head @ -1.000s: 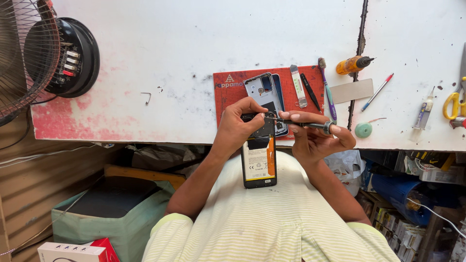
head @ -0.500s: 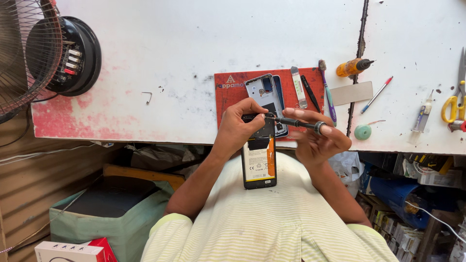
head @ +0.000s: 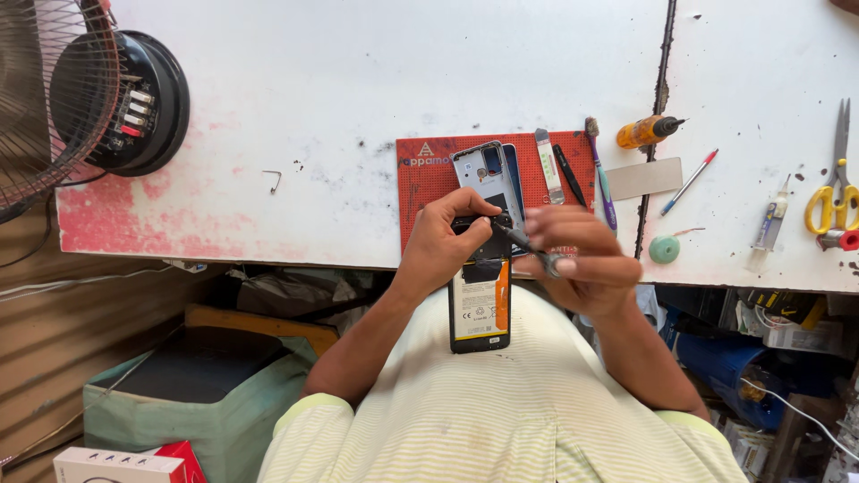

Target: The person repairs a disassembled smartphone at a workbench. They hold the phone body, use a screwdriver to work on its internal components, and tap and swipe on other phone screens placed on the bench, checking them while parts and tools lie on a red mat.

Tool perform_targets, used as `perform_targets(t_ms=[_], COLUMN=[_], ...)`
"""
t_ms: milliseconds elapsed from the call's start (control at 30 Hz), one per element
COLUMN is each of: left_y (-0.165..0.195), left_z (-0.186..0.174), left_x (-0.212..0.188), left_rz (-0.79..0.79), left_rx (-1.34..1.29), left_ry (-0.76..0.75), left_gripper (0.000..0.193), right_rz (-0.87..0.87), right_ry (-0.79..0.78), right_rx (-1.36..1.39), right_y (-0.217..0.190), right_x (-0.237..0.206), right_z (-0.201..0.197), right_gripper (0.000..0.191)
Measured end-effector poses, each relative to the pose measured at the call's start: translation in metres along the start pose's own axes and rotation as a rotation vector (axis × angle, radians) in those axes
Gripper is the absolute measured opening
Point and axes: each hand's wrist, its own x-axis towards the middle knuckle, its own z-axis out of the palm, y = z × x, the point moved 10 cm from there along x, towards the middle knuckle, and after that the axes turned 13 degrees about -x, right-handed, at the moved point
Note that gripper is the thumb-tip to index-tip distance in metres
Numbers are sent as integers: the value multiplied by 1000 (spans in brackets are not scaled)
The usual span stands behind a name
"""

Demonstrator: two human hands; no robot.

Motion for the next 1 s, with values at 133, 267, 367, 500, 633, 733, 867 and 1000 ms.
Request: perform_targets(t_ms=[133,267,367,500,633,733,867,1000], left_y=[-1,-1,6,-1,0,-2,-4,-1], left_z=[-1,-1,-1,-2,-4,-5,-6,-5], left_x=[-1,0,-1,0,0,0,0,2], left_rz=[-4,-19,31,-45,-18,-16,-27,4], left_rx=[-13,-23,25,-12,-20,-12,-2,-12], left_ry=[-4,-5,-8,-19,-11,-9,-7,-22], left_gripper=[15,14,13,14,14,14,12,12], right_rz=[54,88,76,103,81,82,130,136], right_ry=[-41,-4,-105,47,46,-2,-8,11], right_rx=[35,20,55,-114,-121,-133,-58,-77], right_y=[2,2,-2,4,4,6,14,18], right_x=[-3,-2,-2,-2,-2,-3,-4,-3], right_z=[6,5,15,8,13,18,18,16], right_gripper=[46,54,47,56,58,59,57,67])
